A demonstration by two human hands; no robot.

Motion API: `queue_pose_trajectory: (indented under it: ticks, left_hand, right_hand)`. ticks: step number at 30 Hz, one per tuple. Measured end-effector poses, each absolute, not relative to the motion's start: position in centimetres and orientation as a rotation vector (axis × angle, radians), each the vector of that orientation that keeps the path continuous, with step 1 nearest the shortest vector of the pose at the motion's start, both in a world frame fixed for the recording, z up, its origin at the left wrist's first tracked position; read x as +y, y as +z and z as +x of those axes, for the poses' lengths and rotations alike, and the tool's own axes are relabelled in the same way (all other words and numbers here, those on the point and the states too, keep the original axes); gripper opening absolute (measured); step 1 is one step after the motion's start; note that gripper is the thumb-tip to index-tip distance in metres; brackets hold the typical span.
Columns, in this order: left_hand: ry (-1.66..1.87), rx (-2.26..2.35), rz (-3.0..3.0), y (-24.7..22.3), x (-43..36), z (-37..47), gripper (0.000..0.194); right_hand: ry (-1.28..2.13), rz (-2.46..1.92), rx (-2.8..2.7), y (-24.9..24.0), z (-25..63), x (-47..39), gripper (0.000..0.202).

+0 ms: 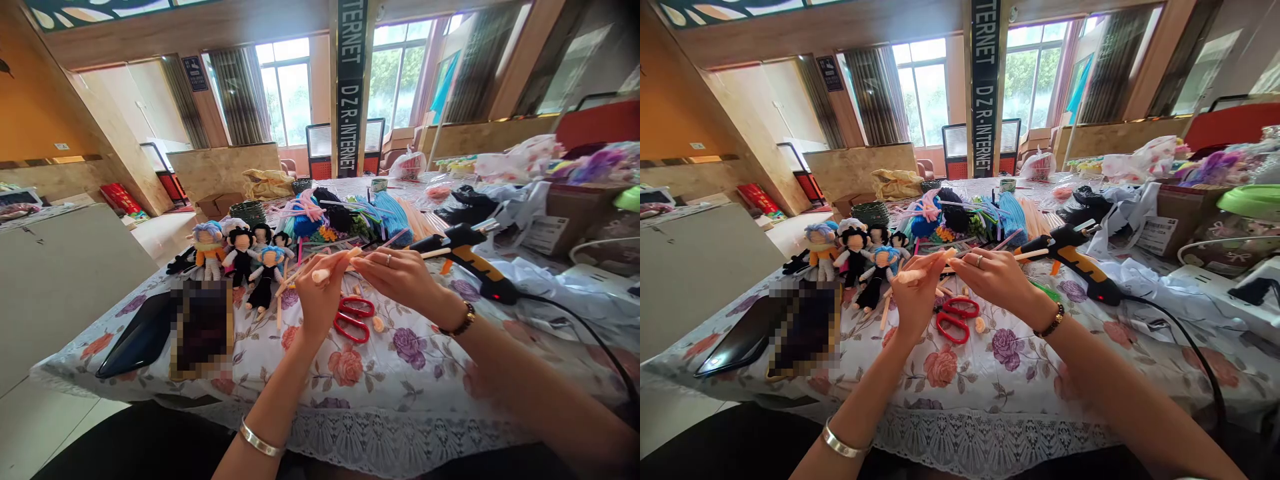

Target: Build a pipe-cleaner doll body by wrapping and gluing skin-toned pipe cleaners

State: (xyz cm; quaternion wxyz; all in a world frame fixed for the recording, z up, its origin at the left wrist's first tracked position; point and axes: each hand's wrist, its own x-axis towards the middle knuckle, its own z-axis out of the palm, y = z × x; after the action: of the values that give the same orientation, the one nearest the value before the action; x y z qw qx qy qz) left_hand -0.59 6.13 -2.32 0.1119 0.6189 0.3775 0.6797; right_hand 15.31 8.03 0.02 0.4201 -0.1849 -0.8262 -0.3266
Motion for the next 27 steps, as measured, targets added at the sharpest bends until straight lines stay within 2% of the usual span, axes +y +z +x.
queue_pose_trajectory:
  ticks: [11,27]
  left_hand:
    - [1.947,1.116,1.998,-2.1,5.9,-0.5,0.016]
    - [1.728,1.29,2.241,-2.4,5.7,-0.6,0.015]
  right_hand:
    - [-1.031,-0.368,-2.041,0.1,15.6,7.8,0.019]
    - [-0.924,-0.444,-2.031,0.8,16.5,7.4,0.016]
